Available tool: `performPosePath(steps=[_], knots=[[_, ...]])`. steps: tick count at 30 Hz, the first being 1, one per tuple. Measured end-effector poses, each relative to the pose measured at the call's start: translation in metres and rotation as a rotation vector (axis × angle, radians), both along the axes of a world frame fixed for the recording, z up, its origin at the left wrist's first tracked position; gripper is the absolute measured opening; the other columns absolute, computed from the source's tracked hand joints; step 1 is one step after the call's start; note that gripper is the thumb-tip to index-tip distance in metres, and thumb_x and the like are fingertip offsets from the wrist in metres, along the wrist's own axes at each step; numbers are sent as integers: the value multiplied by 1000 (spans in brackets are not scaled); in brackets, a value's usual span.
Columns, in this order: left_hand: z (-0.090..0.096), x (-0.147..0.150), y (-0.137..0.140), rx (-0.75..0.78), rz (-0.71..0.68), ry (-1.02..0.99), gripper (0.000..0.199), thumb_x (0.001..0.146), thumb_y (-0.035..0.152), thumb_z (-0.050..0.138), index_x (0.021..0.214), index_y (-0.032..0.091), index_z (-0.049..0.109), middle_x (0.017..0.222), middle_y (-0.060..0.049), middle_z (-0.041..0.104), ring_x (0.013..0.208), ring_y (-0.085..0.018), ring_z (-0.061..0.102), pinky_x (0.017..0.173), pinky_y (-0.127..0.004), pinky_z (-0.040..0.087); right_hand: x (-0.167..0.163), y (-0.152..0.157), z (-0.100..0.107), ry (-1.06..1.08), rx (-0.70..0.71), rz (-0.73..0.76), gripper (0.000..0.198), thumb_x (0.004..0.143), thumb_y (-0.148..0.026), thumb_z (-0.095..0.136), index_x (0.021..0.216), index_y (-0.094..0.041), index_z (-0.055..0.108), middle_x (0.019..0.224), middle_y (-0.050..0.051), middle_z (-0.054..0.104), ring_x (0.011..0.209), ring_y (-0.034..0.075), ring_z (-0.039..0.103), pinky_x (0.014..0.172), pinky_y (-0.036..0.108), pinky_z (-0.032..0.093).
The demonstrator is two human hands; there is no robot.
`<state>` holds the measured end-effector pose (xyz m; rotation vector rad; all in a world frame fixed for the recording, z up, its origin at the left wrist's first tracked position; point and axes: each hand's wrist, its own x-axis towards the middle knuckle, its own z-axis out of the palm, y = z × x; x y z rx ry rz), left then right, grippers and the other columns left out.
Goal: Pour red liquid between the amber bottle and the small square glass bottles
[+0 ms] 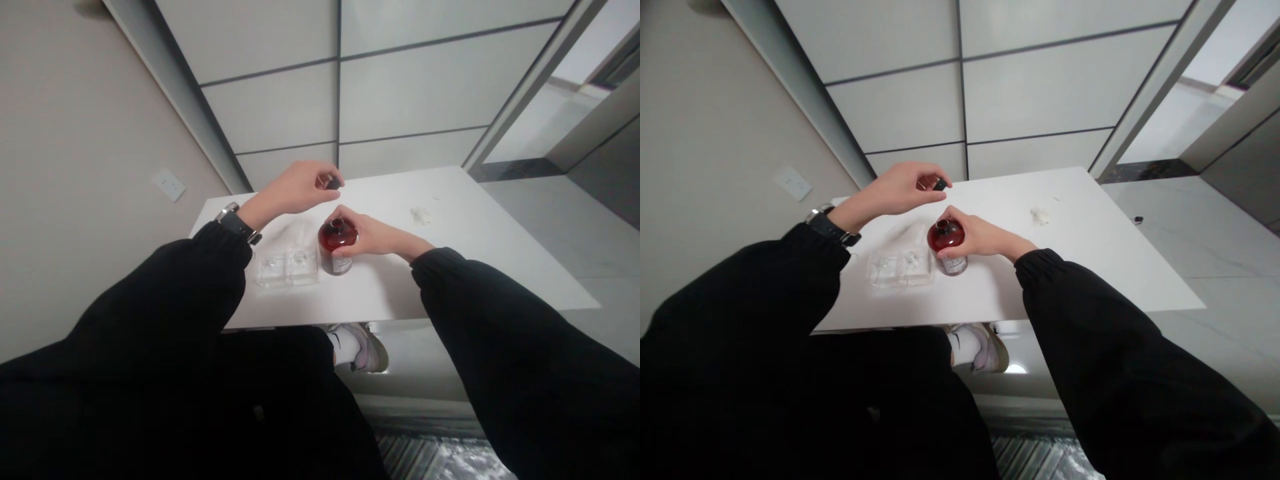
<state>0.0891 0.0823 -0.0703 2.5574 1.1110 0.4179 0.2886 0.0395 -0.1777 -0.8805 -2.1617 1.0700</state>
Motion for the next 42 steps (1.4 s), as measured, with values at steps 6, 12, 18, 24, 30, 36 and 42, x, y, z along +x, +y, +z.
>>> performPosePath(steps=[6,12,18,24,30,36,42], knots=[[-58,-4,48,-64,48,261,35,83,28,75,113,12,78,96,-9,80,80,-19,67,75,-28,45,5,17,11,-99,-82,163,66,74,-52,87,120,-24,50,120,8,68,107,26,66,101,46,55],[-89,13,75,-98,-41,380,25,77,15,69,95,16,85,96,-9,83,93,-24,73,82,-30,48,9,44,15,-157,-171,368,71,72,-52,90,125,-25,52,136,11,62,124,29,62,109,44,52],[-99,27,80,-133,-90,405,26,82,20,70,102,13,85,96,-12,84,90,-24,73,82,-30,49,10,58,16,-141,-302,491,80,72,-51,92,137,-27,52,143,10,59,130,29,60,113,45,50],[-106,30,78,-109,-111,391,25,85,17,67,102,14,84,99,-12,83,93,-24,73,84,-32,49,15,53,16,-124,-296,475,78,75,-50,90,139,-27,51,147,10,56,133,28,59,114,44,49],[-100,26,71,-113,-111,350,26,89,19,67,109,15,83,111,-13,83,100,-24,74,90,-32,50,12,48,12,-56,-216,446,73,74,-44,91,138,-29,60,143,8,62,129,29,62,111,45,53],[-62,-21,38,-81,-25,81,53,89,36,74,138,16,67,139,-13,73,110,-23,72,99,-34,52,34,32,6,-60,-181,326,72,74,-46,91,136,-27,60,139,8,66,128,30,63,109,47,54],[-37,-104,-41,-18,241,-200,44,95,45,67,131,21,71,134,-10,74,112,-24,71,109,-42,53,62,2,11,-74,-146,105,69,77,-46,89,135,-24,59,139,12,65,128,31,63,109,49,53]])
